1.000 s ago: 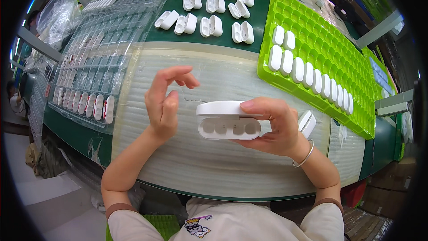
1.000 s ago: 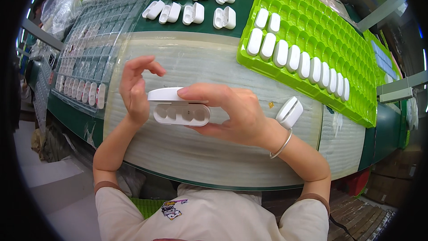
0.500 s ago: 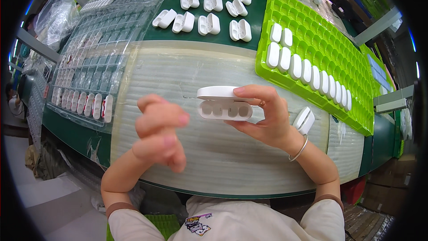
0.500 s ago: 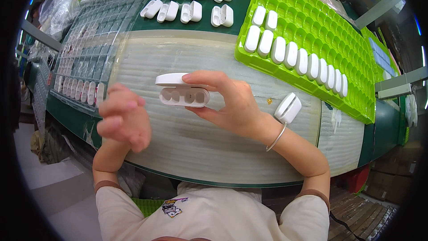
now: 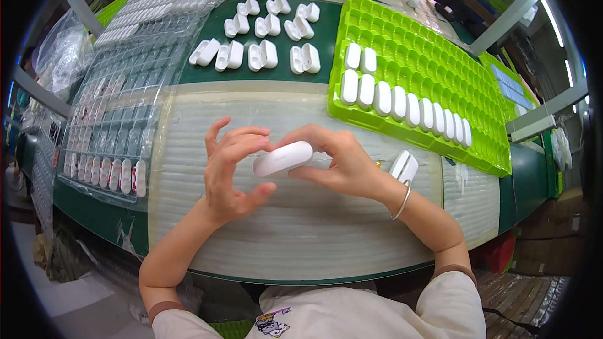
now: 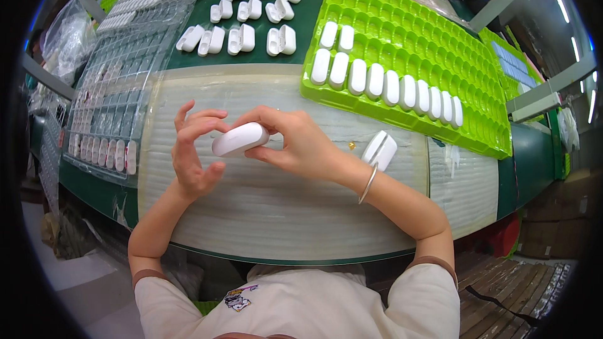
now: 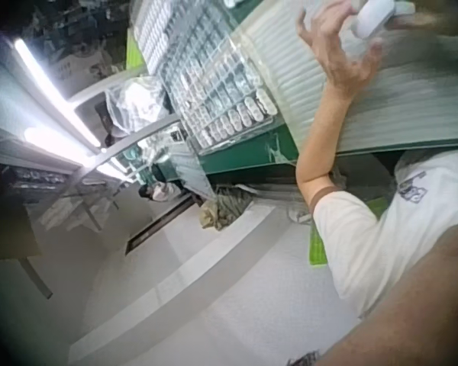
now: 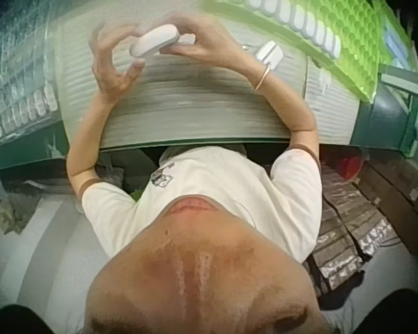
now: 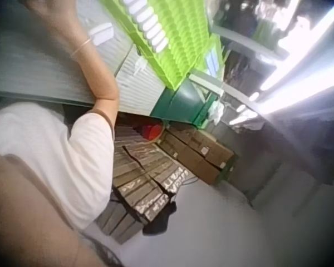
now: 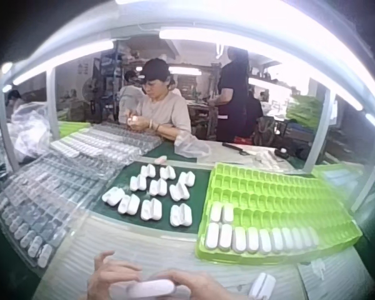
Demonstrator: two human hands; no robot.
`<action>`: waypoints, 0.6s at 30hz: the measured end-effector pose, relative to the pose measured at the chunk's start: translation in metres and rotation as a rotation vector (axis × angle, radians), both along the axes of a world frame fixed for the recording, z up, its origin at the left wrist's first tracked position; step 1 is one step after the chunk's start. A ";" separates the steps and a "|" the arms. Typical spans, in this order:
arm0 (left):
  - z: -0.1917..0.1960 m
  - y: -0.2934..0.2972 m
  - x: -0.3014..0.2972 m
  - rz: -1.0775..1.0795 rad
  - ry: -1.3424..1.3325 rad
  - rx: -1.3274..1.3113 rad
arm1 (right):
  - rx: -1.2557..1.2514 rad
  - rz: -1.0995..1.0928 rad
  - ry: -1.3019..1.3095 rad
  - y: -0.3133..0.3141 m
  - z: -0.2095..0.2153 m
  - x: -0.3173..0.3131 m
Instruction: The person repeatedly picks up white earbud cases, opens them, inserts small components, and closes them. They place the finished cases into a green tray on the table. The process is repetitive and involves handling multiple identical units.
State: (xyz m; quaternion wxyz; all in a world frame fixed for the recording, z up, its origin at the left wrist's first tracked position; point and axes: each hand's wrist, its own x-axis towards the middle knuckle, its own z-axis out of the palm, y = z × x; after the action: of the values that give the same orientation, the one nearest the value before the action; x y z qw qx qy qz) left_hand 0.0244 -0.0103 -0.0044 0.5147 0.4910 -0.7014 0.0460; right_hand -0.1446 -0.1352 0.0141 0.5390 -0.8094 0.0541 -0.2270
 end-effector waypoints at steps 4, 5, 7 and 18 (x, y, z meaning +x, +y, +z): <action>-0.007 0.001 0.012 0.163 0.087 0.052 | -0.096 -0.013 0.172 -0.046 0.030 -0.009; -0.007 -0.001 0.014 0.199 0.106 0.067 | -0.196 -0.009 0.228 -0.069 0.039 -0.015; -0.008 -0.002 0.016 0.236 0.140 0.098 | -0.370 -0.065 0.316 -0.119 0.056 -0.028; -0.014 -0.006 0.016 0.282 0.246 0.190 | -0.470 -0.258 0.711 -0.217 0.033 -0.037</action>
State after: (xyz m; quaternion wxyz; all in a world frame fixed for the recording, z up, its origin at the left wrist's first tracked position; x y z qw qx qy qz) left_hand 0.0405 -0.0161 -0.0184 0.5365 0.6324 -0.5587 -0.0090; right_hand -0.1813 -0.3525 0.0472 0.2554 -0.9243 0.2835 -0.0063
